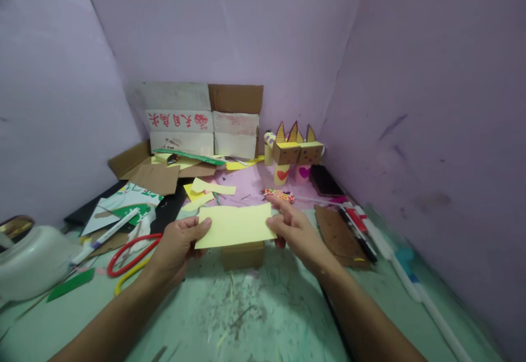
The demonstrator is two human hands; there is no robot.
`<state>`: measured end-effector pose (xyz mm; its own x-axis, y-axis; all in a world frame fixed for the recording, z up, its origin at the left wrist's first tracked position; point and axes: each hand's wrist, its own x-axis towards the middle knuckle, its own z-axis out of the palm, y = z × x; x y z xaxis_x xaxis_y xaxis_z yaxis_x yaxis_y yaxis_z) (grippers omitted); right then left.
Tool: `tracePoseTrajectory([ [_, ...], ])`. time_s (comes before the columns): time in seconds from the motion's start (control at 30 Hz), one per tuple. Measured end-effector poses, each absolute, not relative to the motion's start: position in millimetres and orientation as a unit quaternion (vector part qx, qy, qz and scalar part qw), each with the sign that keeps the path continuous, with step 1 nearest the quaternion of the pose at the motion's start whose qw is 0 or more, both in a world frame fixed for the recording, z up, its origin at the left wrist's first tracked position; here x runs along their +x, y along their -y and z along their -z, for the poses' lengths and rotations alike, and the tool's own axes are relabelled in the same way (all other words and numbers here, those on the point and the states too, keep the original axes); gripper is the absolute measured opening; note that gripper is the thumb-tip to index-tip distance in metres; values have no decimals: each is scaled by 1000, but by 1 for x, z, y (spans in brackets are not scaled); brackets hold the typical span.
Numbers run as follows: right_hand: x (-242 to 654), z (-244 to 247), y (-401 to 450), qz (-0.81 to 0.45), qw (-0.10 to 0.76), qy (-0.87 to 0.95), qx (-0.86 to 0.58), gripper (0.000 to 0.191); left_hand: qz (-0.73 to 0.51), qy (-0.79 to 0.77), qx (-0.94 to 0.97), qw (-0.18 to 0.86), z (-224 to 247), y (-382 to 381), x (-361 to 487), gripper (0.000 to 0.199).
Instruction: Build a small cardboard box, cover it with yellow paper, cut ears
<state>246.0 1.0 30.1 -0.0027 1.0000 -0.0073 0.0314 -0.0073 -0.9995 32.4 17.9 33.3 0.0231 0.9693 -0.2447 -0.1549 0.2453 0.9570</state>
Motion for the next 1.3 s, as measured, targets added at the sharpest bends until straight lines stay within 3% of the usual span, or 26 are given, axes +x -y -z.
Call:
tracePoseTrajectory([
  [0.4, 243, -26, -3, -520, 416, 516, -539, 76, -414, -580, 377, 591, -17, -19, 33, 27],
  [1.3, 252, -9, -8, -571, 417, 512, -488, 66, -352, -596, 455, 561, -8, -13, 44, 32],
])
